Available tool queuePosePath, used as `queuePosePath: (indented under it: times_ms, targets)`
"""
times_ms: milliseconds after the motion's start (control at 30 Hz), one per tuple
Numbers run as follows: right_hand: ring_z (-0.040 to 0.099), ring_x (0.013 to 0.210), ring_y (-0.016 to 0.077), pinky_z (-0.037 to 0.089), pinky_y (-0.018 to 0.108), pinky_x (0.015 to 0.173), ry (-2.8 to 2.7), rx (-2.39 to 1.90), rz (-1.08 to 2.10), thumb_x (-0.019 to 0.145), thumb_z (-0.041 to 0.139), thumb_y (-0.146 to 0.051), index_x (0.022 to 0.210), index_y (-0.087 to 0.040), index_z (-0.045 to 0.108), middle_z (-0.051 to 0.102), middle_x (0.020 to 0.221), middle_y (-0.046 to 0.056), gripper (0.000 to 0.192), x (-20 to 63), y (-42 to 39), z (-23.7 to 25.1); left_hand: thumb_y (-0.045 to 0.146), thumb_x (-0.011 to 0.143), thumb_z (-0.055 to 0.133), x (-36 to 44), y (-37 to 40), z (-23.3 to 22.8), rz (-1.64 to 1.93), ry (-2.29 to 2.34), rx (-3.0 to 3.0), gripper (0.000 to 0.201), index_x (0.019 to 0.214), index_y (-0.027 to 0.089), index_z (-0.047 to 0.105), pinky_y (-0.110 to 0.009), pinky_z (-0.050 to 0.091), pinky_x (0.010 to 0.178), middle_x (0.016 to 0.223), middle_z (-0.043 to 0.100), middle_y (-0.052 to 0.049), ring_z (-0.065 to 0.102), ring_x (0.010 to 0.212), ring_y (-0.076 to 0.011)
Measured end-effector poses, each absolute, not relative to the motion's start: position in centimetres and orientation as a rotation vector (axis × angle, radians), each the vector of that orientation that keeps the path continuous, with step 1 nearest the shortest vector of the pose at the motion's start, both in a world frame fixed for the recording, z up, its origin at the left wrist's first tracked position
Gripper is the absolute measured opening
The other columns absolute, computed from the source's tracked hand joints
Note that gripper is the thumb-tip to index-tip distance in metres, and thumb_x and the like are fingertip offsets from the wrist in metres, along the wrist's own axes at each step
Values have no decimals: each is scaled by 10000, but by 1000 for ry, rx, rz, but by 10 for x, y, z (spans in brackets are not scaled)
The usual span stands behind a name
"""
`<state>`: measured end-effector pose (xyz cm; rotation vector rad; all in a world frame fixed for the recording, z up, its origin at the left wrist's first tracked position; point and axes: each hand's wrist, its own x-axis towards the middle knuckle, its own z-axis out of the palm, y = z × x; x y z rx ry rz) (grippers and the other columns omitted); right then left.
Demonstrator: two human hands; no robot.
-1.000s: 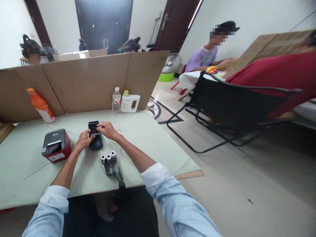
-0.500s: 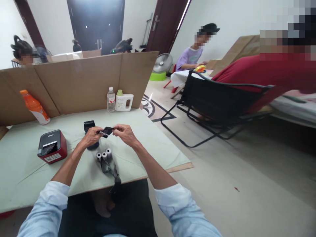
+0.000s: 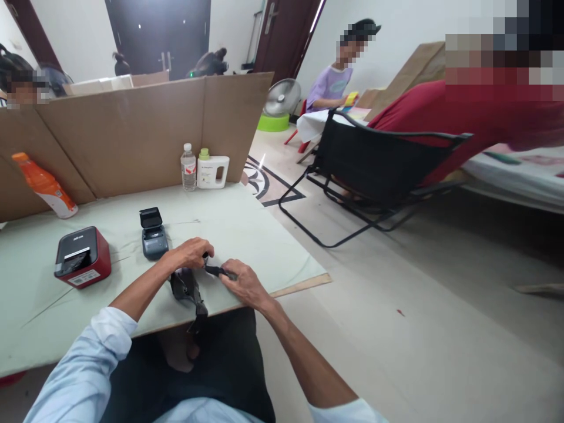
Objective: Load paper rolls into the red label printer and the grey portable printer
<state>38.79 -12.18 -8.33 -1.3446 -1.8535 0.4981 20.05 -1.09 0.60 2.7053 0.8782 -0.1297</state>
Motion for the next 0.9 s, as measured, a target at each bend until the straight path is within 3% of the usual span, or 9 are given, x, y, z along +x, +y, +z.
queuePosePath:
  times_ms: [100, 233, 367, 633, 767, 900]
  targets:
    - [619, 863, 236, 495, 356, 816, -1904, -1349, 412, 871, 587, -186, 835, -215, 631, 669, 850, 59, 63, 385, -130, -88, 92, 718, 652, 202, -14, 7, -162, 846, 2683, 473, 1161, 211, 769, -286, 544, 891, 1098, 785, -72, 716, 1033, -238]
    - [627, 927, 253, 508, 386, 873, -1892, -1312, 393, 899, 621, -218, 909, -216, 643, 685, 922, 77, 24, 384, -138, -87, 187, 769, 681, 177, -13, 20, 106, 909, 2540, 512, 1281, 185, 706, -310, 557, 922, 1223, 748, -95, 701, 1048, -224]
    - [633, 947, 253, 515, 394, 883, -1852, -1273, 431, 922, 640, -256, 973, -222, 627, 677, 962, 76, 63, 384, -148, -78, 147, 775, 588, 129, -19, 41, 295, 1154, 2438, 443, 1194, 175, 728, -331, 565, 907, 1118, 760, -72, 701, 953, -206]
    - [652, 981, 238, 538, 377, 875, -1693, -1218, 468, 932, 667, -270, 1121, -230, 607, 652, 1091, 84, 203, 367, -158, -63, 286, 718, 698, 79, -53, 30, 44, 1290, 2315, 471, 1176, 176, 708, -347, 549, 872, 1088, 746, -73, 695, 987, -255]
    - [654, 1008, 247, 548, 393, 896, -1654, -1211, 440, 926, 671, -267, 1144, -231, 606, 647, 1120, 94, 230, 360, -156, -64, 210, 739, 623, 83, -62, 16, 120, 1317, 2339, 293, 1004, 191, 746, -310, 526, 819, 918, 742, -38, 680, 870, -221]
    - [659, 1022, 255, 555, 407, 921, -1642, -1234, 466, 927, 665, -275, 1142, -235, 616, 649, 1129, 104, 225, 359, -157, -65, 142, 723, 569, 67, -65, 11, 141, 1322, 2383, 319, 970, 211, 757, -300, 527, 801, 924, 753, -34, 689, 867, -221]
